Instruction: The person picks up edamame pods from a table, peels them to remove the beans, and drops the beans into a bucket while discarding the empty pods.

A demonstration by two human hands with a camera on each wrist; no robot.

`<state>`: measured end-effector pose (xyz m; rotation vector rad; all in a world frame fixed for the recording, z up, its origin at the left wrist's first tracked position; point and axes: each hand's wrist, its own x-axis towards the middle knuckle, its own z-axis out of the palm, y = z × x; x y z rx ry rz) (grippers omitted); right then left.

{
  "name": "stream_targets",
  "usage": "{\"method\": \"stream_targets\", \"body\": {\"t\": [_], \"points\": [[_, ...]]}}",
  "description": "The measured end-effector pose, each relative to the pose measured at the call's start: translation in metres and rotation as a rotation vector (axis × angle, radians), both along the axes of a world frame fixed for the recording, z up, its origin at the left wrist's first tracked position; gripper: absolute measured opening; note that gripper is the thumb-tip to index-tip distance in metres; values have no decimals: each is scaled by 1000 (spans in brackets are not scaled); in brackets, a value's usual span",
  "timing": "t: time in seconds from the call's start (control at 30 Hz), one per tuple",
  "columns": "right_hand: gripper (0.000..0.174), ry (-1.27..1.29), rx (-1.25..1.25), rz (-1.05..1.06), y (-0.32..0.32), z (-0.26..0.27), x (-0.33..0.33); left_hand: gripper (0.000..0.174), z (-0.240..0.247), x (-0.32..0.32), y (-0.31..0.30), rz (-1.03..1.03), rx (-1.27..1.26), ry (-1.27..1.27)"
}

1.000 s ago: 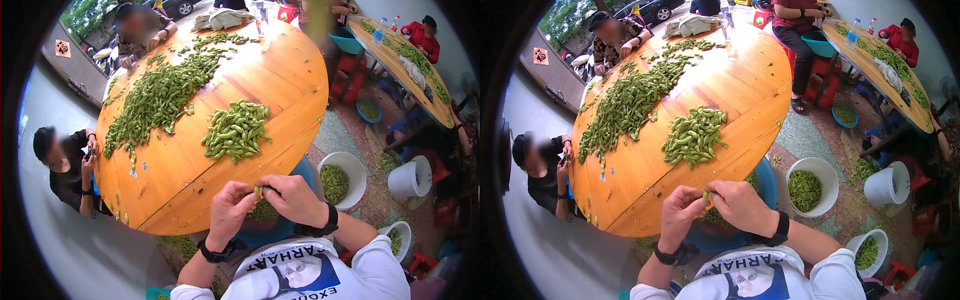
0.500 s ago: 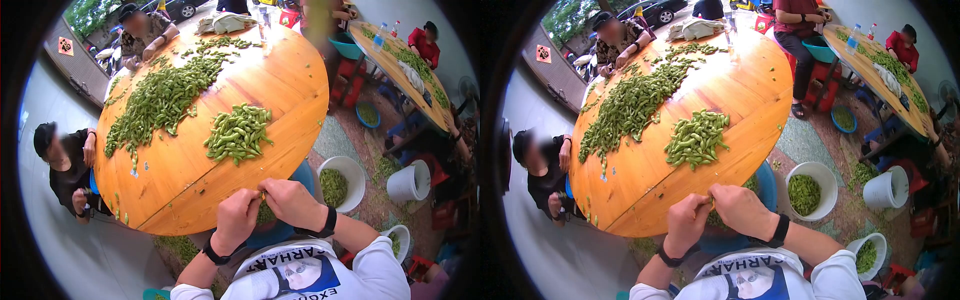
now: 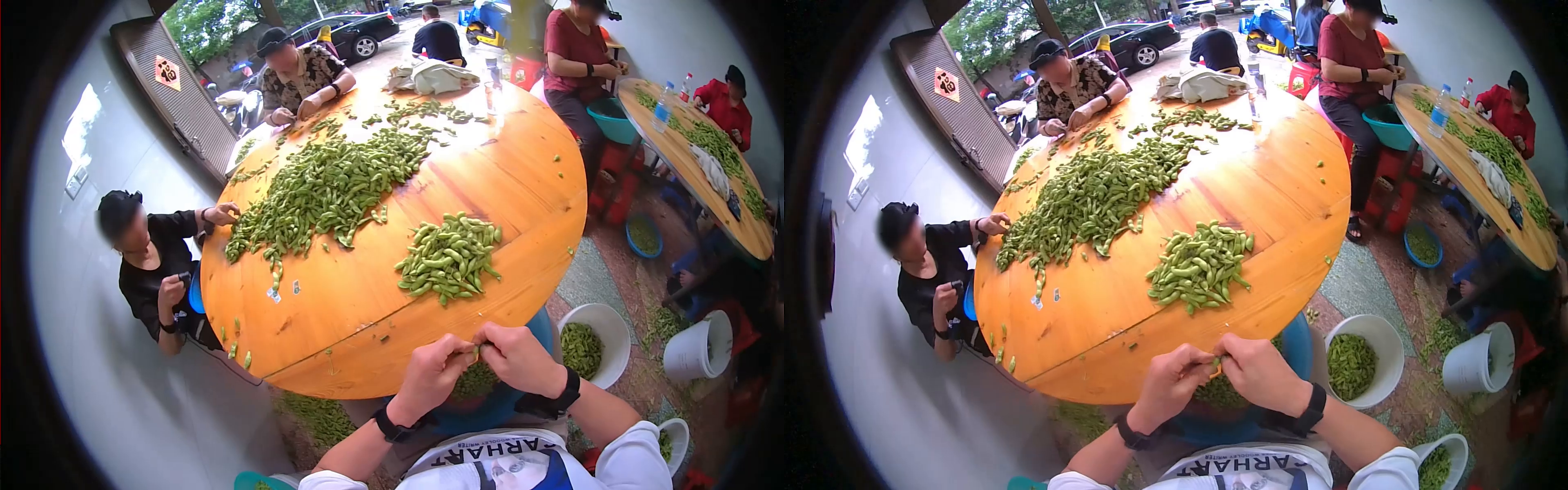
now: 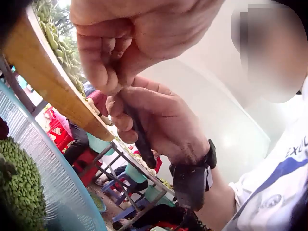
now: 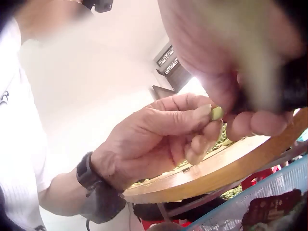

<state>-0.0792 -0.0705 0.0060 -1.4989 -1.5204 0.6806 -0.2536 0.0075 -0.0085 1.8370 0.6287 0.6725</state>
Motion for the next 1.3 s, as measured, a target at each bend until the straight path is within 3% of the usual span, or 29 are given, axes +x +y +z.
{"method": "stream_targets", "body": {"t": [0.03,0.07,0.13,0.2,0.27,0.33,0.37,0.43,0.57,0.77,0.83,0.87,0.93,1.17,1.23,1.3], "points": [[9,3,3,1,0,0,1,4,-2,0,1,-11,-288,-41],[10,67,-61,7,0,2,2,4,-4,0,3,-10,-287,-38],[11,133,-126,12,1,3,4,4,-5,1,6,-26,-678,-187],[13,355,-291,-9,2,3,4,6,-4,3,6,-18,-745,-221],[13,299,-241,-21,2,-2,6,8,-3,6,2,-9,-811,-258],[13,244,-189,-27,3,-1,6,14,0,10,-4,60,250,69],[13,173,-165,-46,2,3,5,14,2,10,-3,68,250,70],[12,105,-137,-54,3,4,3,17,7,10,1,62,595,81],[11,111,-58,-124,4,-2,-4,15,5,16,-3,116,637,77],[10,46,18,-146,5,-1,-9,14,-4,16,0,218,492,38],[11,-15,72,-152,6,-3,-6,17,-3,14,3,140,-521,-27],[10,-20,110,-127,6,-4,-4,17,-3,14,4,141,-521,-28],[9,-25,148,-103,6,-2,-3,21,-3,14,4,77,-776,-220],[14,138,49,-192,3,5,-3,21,-4,21,1,122,-621,-236],[15,194,26,-217,1,4,-4,20,-9,20,6,49,-980,-294],[15,166,287,-156,2,5,-7,19,-7,18,9,-11,-1061,-325]]}}
